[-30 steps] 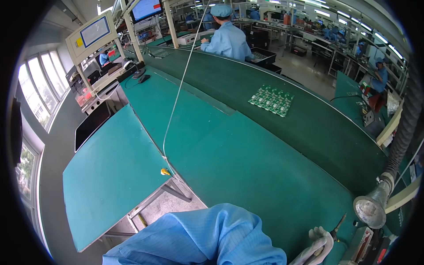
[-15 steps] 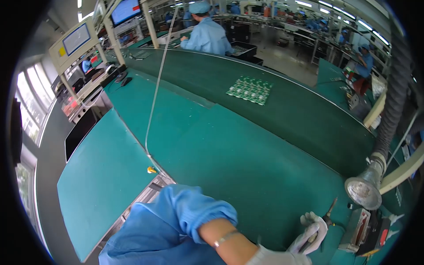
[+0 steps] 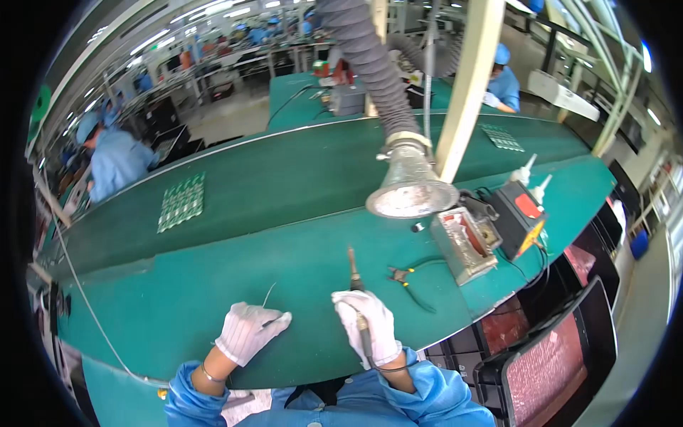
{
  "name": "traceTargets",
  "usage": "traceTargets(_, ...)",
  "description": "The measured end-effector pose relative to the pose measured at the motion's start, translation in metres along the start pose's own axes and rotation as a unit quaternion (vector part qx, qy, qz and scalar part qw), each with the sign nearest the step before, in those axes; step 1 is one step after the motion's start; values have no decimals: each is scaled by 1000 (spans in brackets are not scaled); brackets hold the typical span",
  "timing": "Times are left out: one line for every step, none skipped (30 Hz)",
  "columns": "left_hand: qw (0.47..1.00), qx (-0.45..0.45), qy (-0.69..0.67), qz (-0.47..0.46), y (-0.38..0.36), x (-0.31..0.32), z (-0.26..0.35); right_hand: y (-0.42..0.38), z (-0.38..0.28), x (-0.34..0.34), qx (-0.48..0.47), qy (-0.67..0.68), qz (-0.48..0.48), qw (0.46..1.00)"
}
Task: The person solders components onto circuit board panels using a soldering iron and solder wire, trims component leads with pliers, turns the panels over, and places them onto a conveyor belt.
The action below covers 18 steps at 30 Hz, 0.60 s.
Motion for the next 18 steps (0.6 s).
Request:
traceTargets(1000, -9, -15, 16, 1, 1, -3, 2, -1, -1, -7, -20, -6, 1000)
traceTargets(999, -18, -30, 31, 1, 0, -4, 4, -5, -1, -9, -20, -14, 1000)
traceTargets(997, -30, -47, 45, 1, 0, -4, 4, -4, 0, -39, -32, -20, 999)
traceTargets(997, -48, -51, 44, 2, -1, -4, 4, -4, 0, -53, -41, -22, 998)
traceTargets(997, -44, -49, 51, 2, -1, -3, 3, -4, -1, -66, -50, -25, 996)
traceTargets(996, -41, -46, 59, 0, 1, -3, 3, 0, 1, -69, -79, -43, 994)
traceTargets(996, -39, -43, 67, -1, 2, -3, 4, -6, 2, -72, -101, -46, 991)
traceTargets(996, -46, -40, 63, -2, 6, -5, 4, -13, 0, -79, -112, -40, 990)
traceTargets(996, -46, -40, 61, -1, 6, -4, 4, -18, -1, -86, -122, -35, 988)
traceTargets(996, -48, -39, 59, 0, 5, -3, 4, -18, -1, -90, -125, -31, 988)
traceTargets(996, -51, -37, 57, 0, 5, -4, 4, -18, -1, -94, -127, -28, 987)
traceTargets(996, -51, -32, 63, -2, 6, -5, 3, -18, -1, -98, -128, -26, 987)
traceTargets(996, -48, -33, 66, -2, 7, -4, 2, -16, -1, -102, -134, -26, 985)
traceTargets(996, -46, -33, 70, -2, 6, -4, 1, -14, 0, -107, -140, -25, 984)
traceTargets(996, -44, -32, 72, -1, 6, -4, 0, -11, 0, -111, -145, -25, 983)
traceTargets(996, -44, -32, 74, -1, 6, -4, 0, -9, 1, -124, -155, -24, 980)
traceTargets(996, -44, -32, 76, -1, 7, -4, -1, -9, 2, -130, -158, -20, 979)
traceTargets(996, -45, -33, 77, 0, 7, -4, -1, -9, 2, -135, -161, -17, 978)
Point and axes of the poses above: each hand's wrist, its own y-axis towards the middle knuckle, its own x-axis out of the palm, z = x × y, the point moved 8 cm from there along y, towards the middle knuckle, and after that the axes turned 13 degrees about x, right-handed, at the moved point
